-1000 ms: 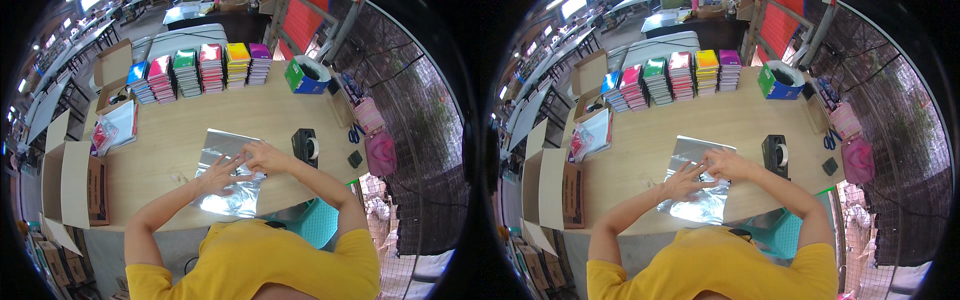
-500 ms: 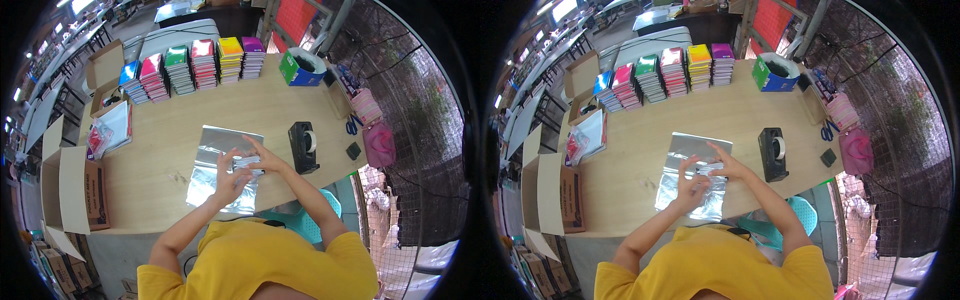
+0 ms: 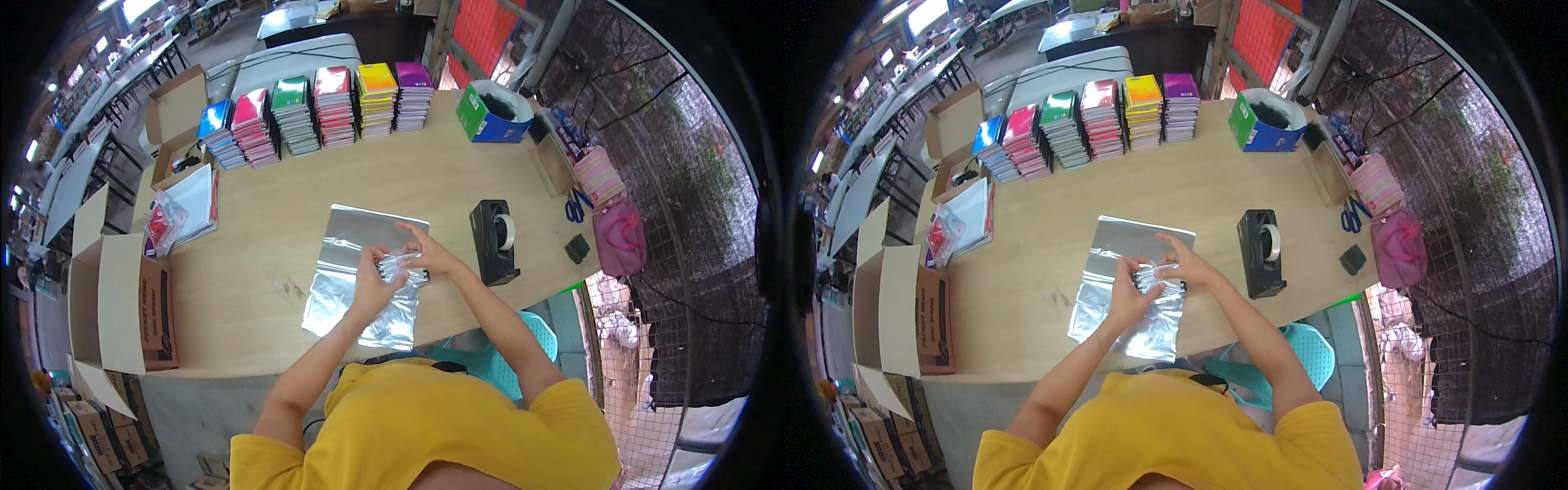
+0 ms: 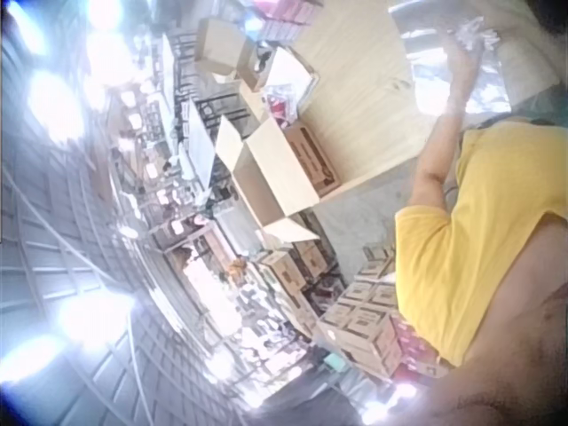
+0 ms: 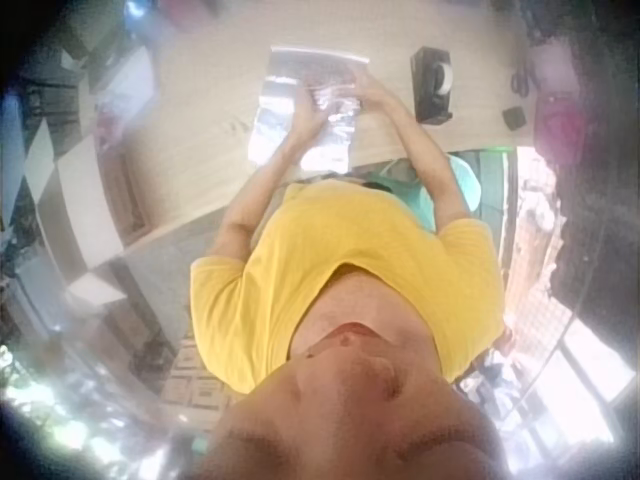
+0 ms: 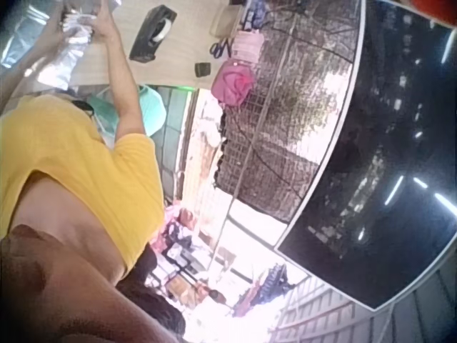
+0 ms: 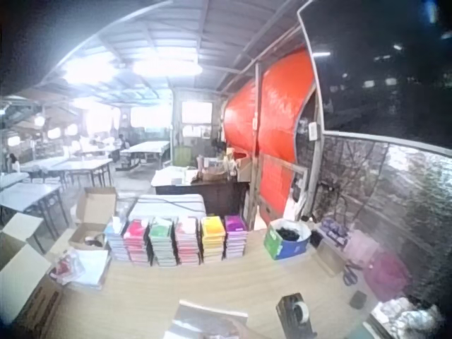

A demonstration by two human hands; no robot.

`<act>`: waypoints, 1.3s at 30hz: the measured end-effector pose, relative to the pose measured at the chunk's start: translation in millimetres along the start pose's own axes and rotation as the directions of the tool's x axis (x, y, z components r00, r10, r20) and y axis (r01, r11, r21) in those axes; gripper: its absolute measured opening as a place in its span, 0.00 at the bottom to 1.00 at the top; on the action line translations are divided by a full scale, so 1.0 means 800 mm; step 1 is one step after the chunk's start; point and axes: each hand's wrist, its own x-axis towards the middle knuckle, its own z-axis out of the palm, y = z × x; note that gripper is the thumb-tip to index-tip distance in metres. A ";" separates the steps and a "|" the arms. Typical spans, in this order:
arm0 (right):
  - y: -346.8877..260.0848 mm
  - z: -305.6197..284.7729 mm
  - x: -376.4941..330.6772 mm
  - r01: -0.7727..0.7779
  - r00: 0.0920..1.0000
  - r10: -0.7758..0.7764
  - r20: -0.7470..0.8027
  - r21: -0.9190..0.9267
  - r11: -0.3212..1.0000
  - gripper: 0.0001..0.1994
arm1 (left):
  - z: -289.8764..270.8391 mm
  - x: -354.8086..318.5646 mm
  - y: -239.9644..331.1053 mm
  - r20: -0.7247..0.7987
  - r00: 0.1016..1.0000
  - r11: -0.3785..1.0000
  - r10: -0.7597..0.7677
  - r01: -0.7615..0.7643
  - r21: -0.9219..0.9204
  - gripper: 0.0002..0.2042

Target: The person selects several colorful notebooks from stacks on a table, aligns them, and places the small stack inside a plastic sleeve. They then use tape to seal the sleeve and place the packaged notebooks into a cardboard box.

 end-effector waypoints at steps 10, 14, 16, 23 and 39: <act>-0.003 0.027 -0.058 0.171 0.977 -0.133 -0.168 0.239 0.956 0.45 | -0.008 0.020 -0.016 0.112 0.951 0.894 -0.289 0.310 -0.325 0.46; -0.004 0.021 -0.056 0.136 0.979 -0.109 -0.175 0.153 0.979 0.40 | -0.004 0.019 -0.015 0.096 0.965 0.943 -0.244 0.259 -0.209 0.45; -0.010 0.024 -0.049 0.107 0.984 -0.098 -0.149 0.055 0.993 0.37 | -0.007 0.019 -0.011 0.111 0.963 0.946 -0.246 0.263 -0.190 0.45; -0.020 0.010 -0.040 -0.041 0.994 0.085 -0.067 0.490 0.871 0.36 | -0.010 0.015 -0.012 0.144 0.972 0.956 -0.188 0.214 -0.198 0.45; -0.009 0.033 -0.047 0.095 0.995 -0.073 -0.062 0.503 0.859 0.35 | -0.006 0.003 -0.008 0.071 0.952 0.902 -0.298 0.305 -0.305 0.36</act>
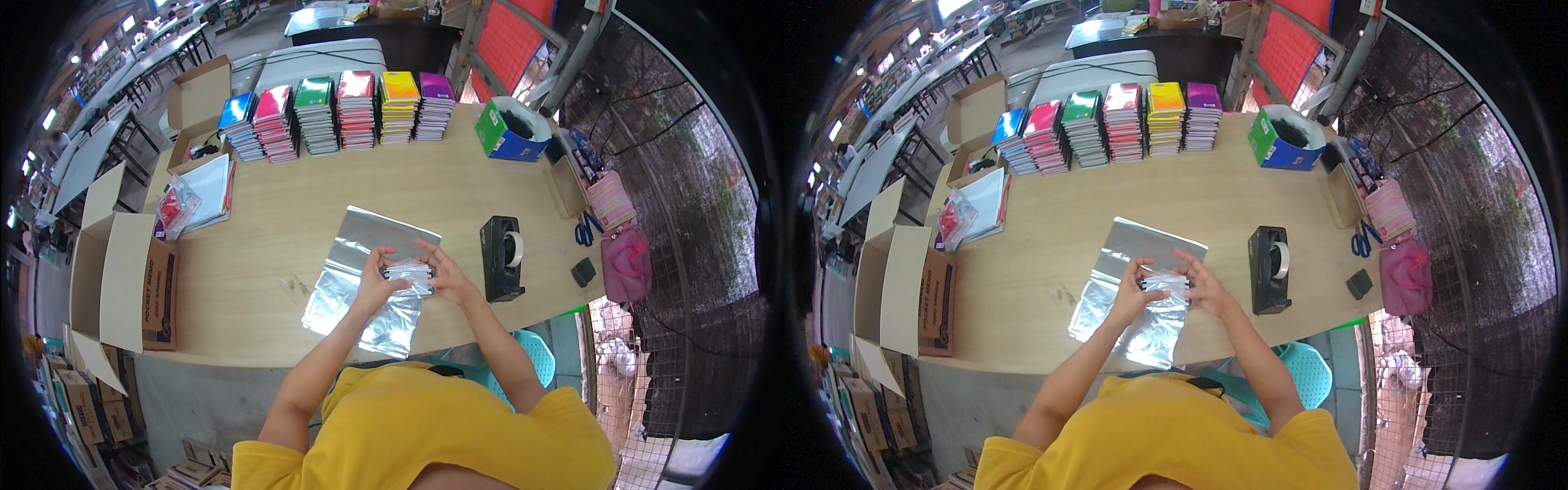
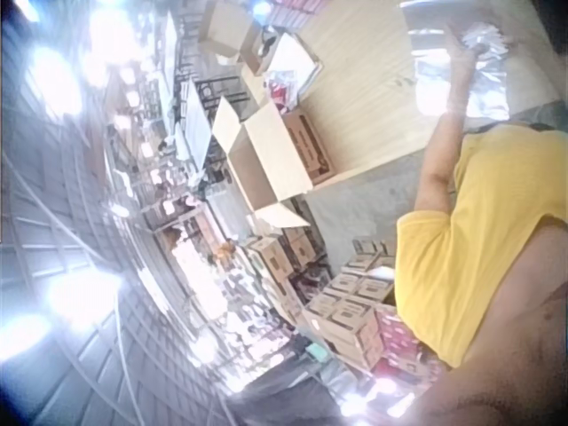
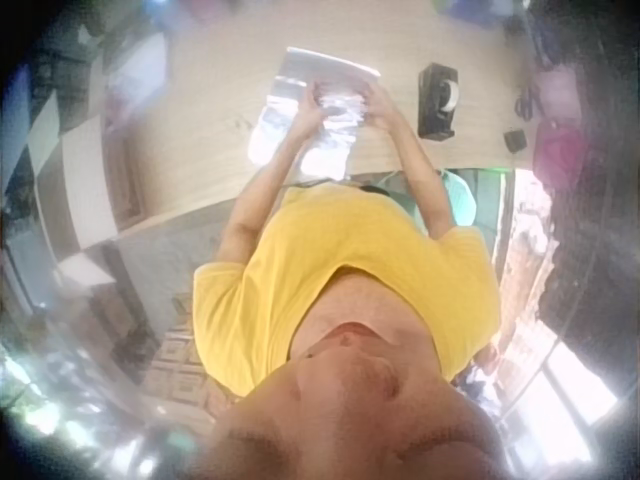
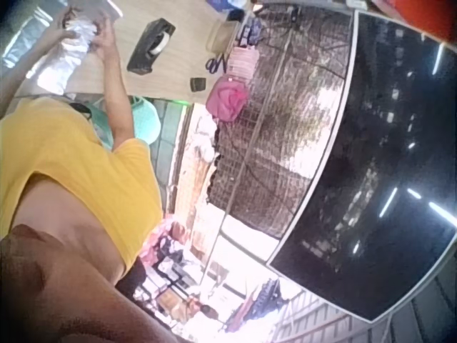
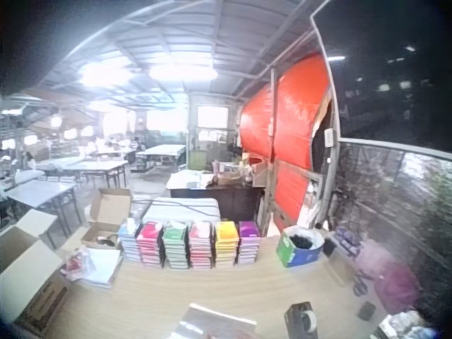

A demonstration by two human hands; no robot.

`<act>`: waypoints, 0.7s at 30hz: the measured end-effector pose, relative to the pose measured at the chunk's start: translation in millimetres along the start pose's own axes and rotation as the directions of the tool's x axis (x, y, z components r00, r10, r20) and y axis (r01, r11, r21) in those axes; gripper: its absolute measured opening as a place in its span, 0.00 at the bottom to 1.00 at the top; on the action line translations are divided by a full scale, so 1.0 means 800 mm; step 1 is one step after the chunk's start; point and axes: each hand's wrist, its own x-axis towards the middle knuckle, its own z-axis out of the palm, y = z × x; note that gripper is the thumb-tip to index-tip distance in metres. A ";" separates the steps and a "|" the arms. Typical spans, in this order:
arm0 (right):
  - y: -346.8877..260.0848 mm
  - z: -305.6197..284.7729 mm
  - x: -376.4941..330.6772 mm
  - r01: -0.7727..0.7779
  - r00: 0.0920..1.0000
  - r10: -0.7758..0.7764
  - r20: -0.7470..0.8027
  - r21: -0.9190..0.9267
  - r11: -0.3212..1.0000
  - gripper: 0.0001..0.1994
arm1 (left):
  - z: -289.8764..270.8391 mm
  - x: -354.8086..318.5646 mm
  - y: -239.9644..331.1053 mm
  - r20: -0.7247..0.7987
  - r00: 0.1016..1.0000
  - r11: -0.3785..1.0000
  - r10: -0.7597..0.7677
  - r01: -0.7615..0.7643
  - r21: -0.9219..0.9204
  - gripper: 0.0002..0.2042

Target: The person selects several colorful notebooks from stacks on a table, aligns them, and places the small stack inside a plastic sleeve. They then use tape to seal the sleeve and place the packaged notebooks into a cardboard box.

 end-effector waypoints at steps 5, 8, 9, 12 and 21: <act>0.022 -0.015 0.003 -0.016 0.984 -0.024 -0.177 -0.225 0.974 0.33 | 0.012 -0.003 0.010 -0.019 1.000 1.000 -0.012 0.013 0.021 0.34; 0.023 -0.013 0.002 -0.104 0.967 0.087 -0.238 -0.064 0.992 0.25 | 0.004 -0.019 0.015 0.064 0.998 0.987 0.017 -0.007 -0.160 0.30; 0.023 -0.012 0.001 -0.139 0.958 0.133 -0.253 -0.007 0.990 0.22 | 0.001 -0.018 0.010 0.057 0.997 0.994 0.045 -0.039 -0.098 0.27; 0.037 -0.032 0.002 0.081 0.985 -0.114 -0.133 -0.227 0.971 0.11 | -0.003 -0.021 -0.006 0.060 0.987 0.983 0.151 -0.156 0.094 0.16; -0.013 -0.037 -0.044 0.316 0.783 -0.460 -0.419 -0.370 0.874 0.10 | 0.004 -0.032 -0.001 -0.063 0.977 0.960 0.205 -0.189 0.205 0.05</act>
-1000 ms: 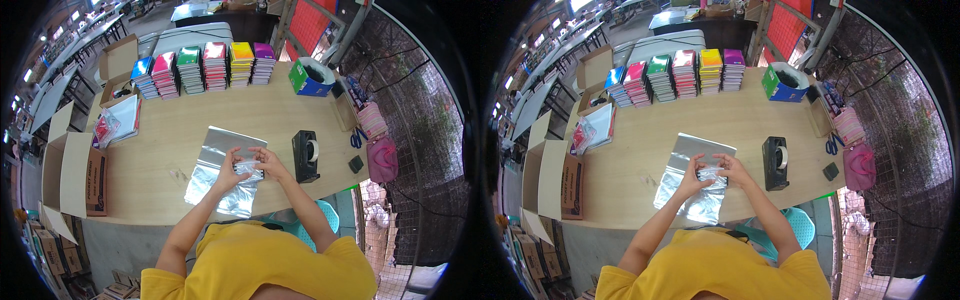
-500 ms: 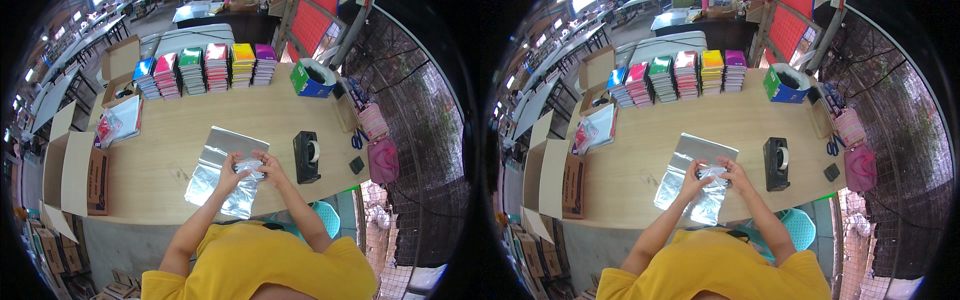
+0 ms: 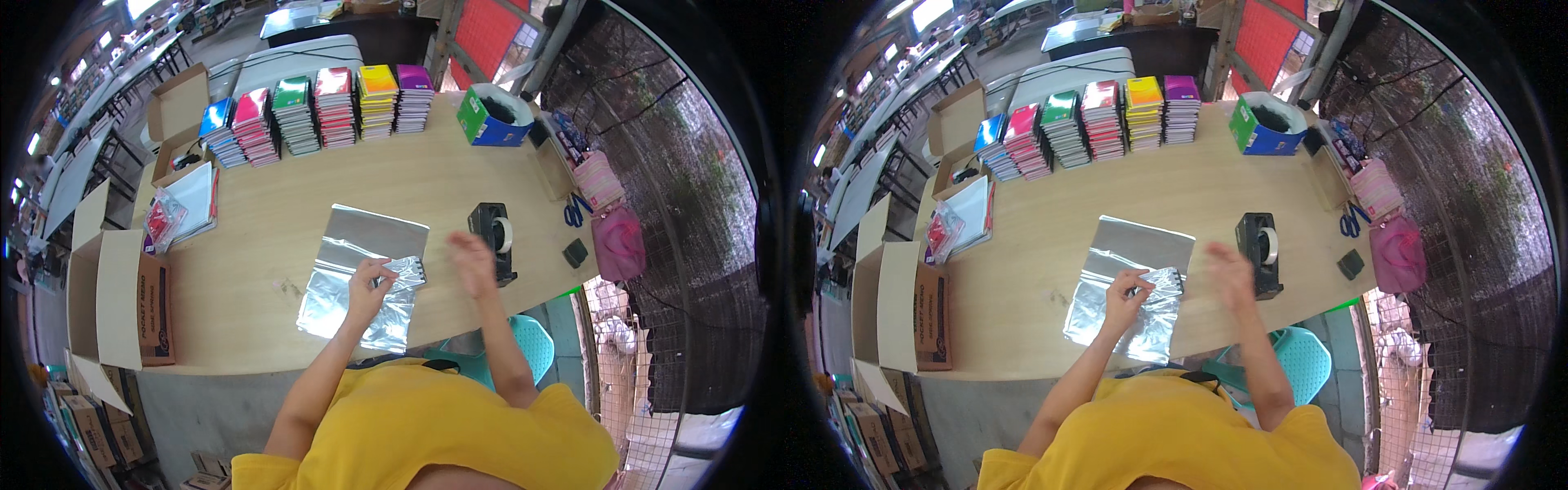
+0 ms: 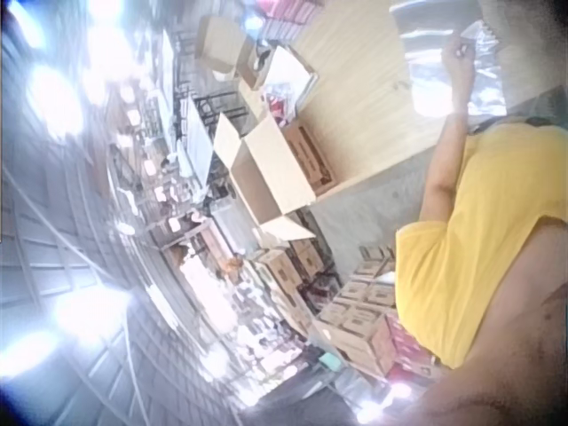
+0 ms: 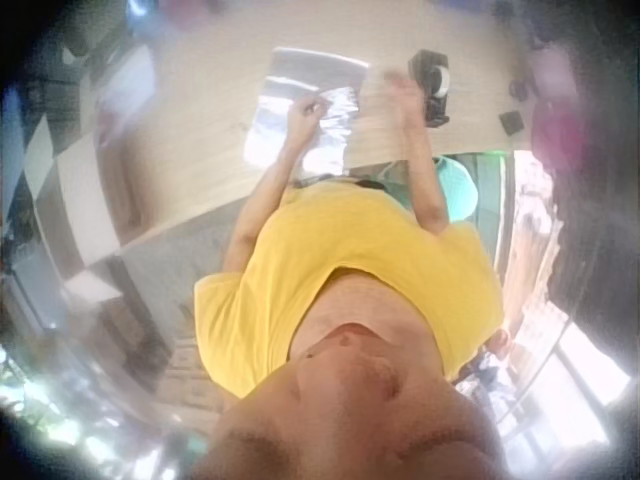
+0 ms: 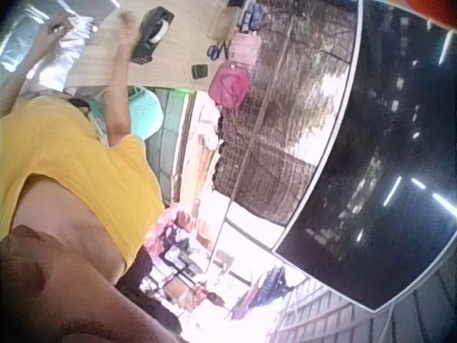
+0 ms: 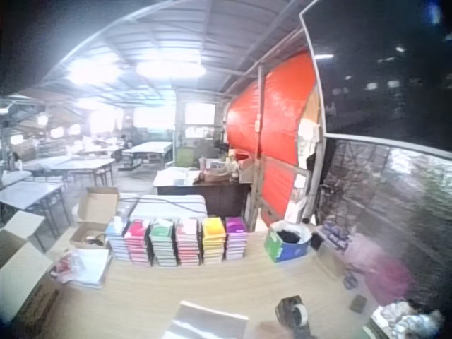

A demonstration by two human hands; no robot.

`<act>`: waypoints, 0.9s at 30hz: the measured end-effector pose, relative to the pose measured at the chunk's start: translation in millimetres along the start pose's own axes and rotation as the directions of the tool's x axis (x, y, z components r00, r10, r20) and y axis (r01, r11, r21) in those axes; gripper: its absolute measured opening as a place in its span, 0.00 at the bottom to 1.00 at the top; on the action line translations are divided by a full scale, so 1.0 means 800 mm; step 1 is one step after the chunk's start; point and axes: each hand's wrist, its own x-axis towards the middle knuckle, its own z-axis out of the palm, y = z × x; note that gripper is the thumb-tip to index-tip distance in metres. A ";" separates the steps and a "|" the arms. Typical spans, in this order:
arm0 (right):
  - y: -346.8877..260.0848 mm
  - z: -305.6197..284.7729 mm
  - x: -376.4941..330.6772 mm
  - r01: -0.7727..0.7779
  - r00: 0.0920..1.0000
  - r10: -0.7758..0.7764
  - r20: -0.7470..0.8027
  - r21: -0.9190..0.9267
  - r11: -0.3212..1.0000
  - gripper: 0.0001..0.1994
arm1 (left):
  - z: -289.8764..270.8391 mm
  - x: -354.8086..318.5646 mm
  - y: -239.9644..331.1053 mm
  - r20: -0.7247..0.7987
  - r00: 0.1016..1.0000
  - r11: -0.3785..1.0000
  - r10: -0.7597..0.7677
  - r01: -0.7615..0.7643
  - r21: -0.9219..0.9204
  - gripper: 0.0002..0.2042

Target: The person selects several colorful notebooks from stacks on a table, aligns them, and places the small stack inside a plastic sleeve. They then use tape to seal the sleeve and place the packaged notebooks into a cardboard box.

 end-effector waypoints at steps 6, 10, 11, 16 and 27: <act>-0.056 -0.189 -0.011 -0.470 0.867 0.149 -0.476 -0.678 0.566 0.08 | 0.012 -0.001 0.003 0.023 0.997 0.995 0.077 -0.079 0.063 0.05; -0.057 -0.171 0.000 -0.572 0.781 0.385 -0.491 -0.316 0.757 0.09 | 0.013 -0.002 0.009 0.015 0.999 0.998 0.034 -0.035 0.054 0.07; -0.057 -0.177 -0.009 -0.500 0.809 0.300 -0.505 -0.325 0.803 0.09 | 0.015 -0.001 0.008 0.020 0.998 0.996 0.057 -0.059 0.063 0.07; -0.054 -0.182 -0.068 -0.376 0.863 0.035 -0.503 -0.595 0.711 0.09 | 0.008 -0.005 -0.007 -0.001 0.999 0.999 0.041 -0.041 0.011 0.07; -0.010 0.023 -0.105 -0.472 0.852 0.453 -0.262 -0.010 0.882 0.09 | 0.009 -0.009 0.004 -0.045 0.994 0.992 0.099 -0.095 0.086 0.06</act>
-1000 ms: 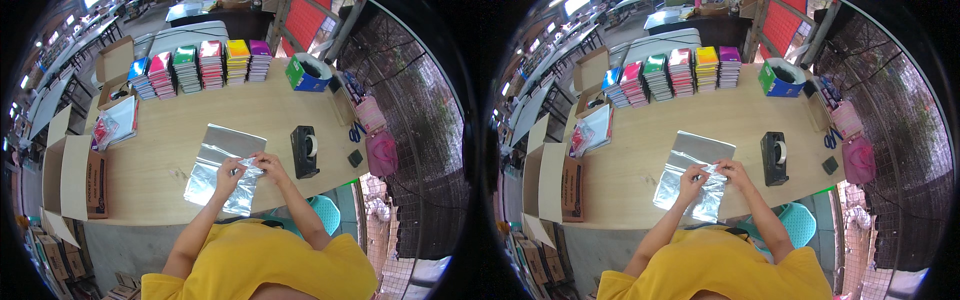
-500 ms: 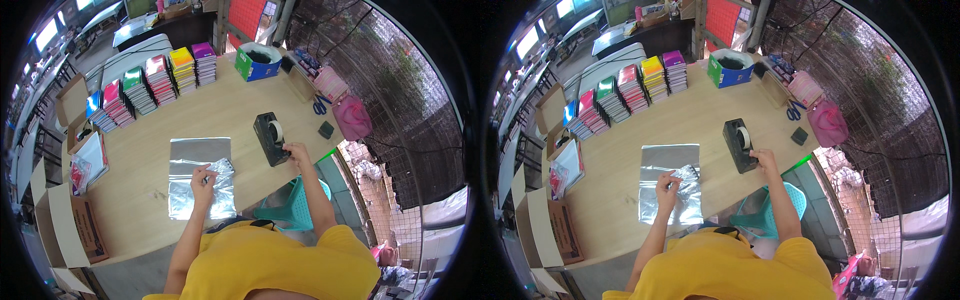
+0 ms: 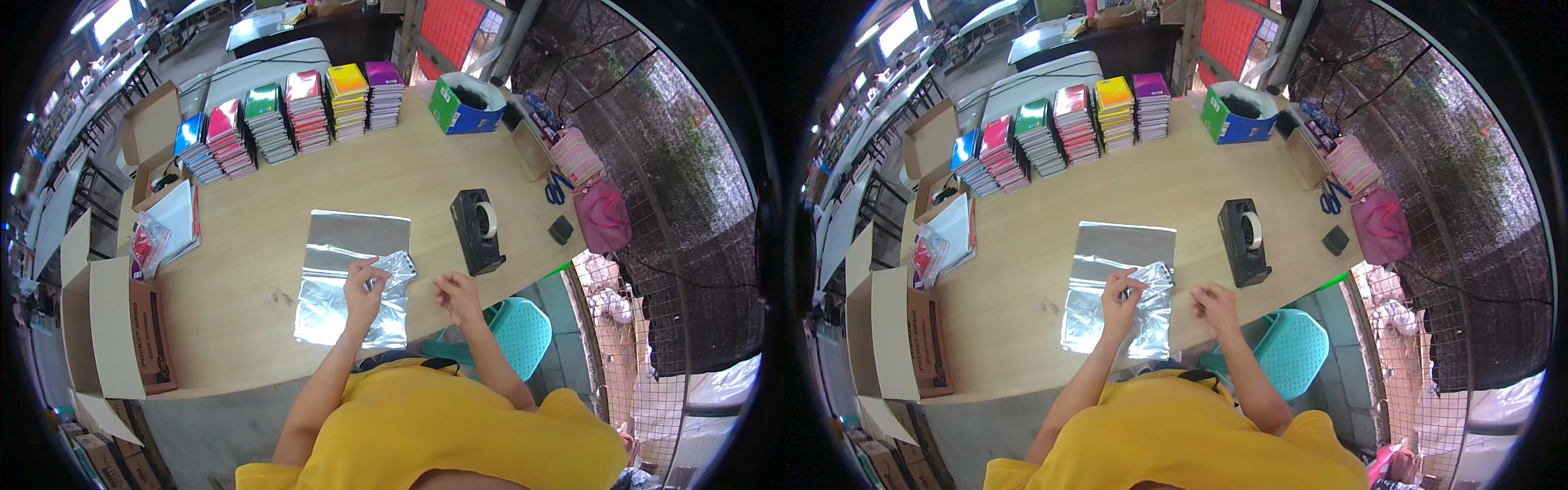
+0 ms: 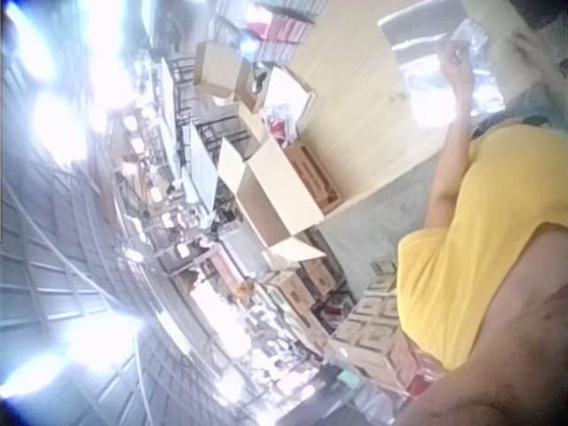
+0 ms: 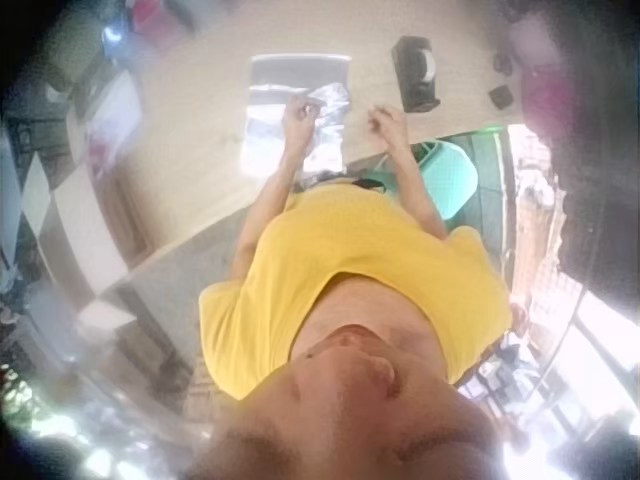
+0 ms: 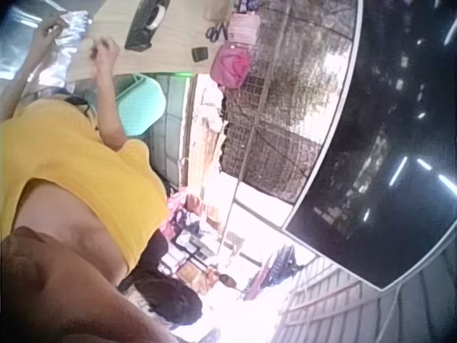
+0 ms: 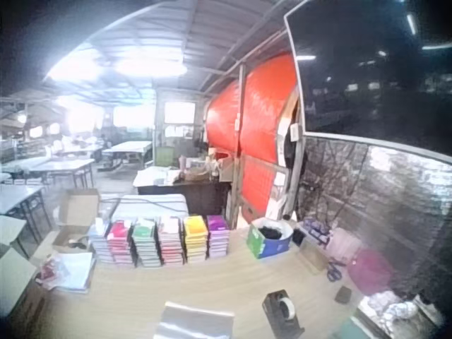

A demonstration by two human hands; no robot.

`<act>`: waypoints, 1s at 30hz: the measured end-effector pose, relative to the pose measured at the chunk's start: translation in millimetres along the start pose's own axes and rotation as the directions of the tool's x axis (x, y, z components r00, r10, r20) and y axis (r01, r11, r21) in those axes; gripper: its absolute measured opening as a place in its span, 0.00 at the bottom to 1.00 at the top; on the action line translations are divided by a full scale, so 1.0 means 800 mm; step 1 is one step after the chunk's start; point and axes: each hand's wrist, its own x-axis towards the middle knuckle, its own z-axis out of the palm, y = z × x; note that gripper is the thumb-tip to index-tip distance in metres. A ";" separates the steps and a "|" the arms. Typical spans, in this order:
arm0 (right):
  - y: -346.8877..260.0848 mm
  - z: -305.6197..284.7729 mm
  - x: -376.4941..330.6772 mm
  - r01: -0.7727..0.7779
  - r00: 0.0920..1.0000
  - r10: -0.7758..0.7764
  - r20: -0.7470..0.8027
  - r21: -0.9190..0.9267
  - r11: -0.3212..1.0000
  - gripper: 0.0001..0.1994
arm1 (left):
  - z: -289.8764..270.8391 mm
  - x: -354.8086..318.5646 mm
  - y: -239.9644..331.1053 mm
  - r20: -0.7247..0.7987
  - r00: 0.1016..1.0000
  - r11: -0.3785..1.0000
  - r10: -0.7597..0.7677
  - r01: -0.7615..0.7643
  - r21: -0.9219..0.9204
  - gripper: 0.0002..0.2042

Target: The person selects several colorful notebooks from stacks on a table, aligns them, and places the small stack inside a plastic sleeve. They then use tape to seal the sleeve and place the packaged notebooks into a cardboard box.

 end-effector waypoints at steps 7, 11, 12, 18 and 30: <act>-0.007 0.083 0.007 0.333 0.940 -0.323 0.111 -0.509 0.794 0.10 | 0.010 0.001 0.003 -0.016 0.999 0.998 0.049 -0.049 -0.043 0.05; 0.004 0.079 0.002 0.298 0.952 -0.293 0.092 -0.513 0.805 0.10 | 0.016 -0.005 -0.015 -0.062 0.998 0.988 0.014 -0.023 -0.150 0.12; 0.004 0.077 -0.006 0.212 0.977 -0.198 0.077 -0.399 0.892 0.10 | 0.016 -0.006 -0.020 -0.081 0.996 0.976 -0.028 0.010 -0.218 0.15; 0.015 0.071 -0.007 -0.089 0.996 0.089 0.016 -0.016 0.996 0.11 | 0.013 0.003 -0.012 0.017 0.999 0.973 -0.036 0.039 -0.226 0.31; 0.099 0.031 0.034 0.370 0.896 -0.367 0.250 -0.877 0.307 0.18 | -0.010 0.069 0.065 0.478 0.876 0.837 -0.070 -0.209 0.506 0.44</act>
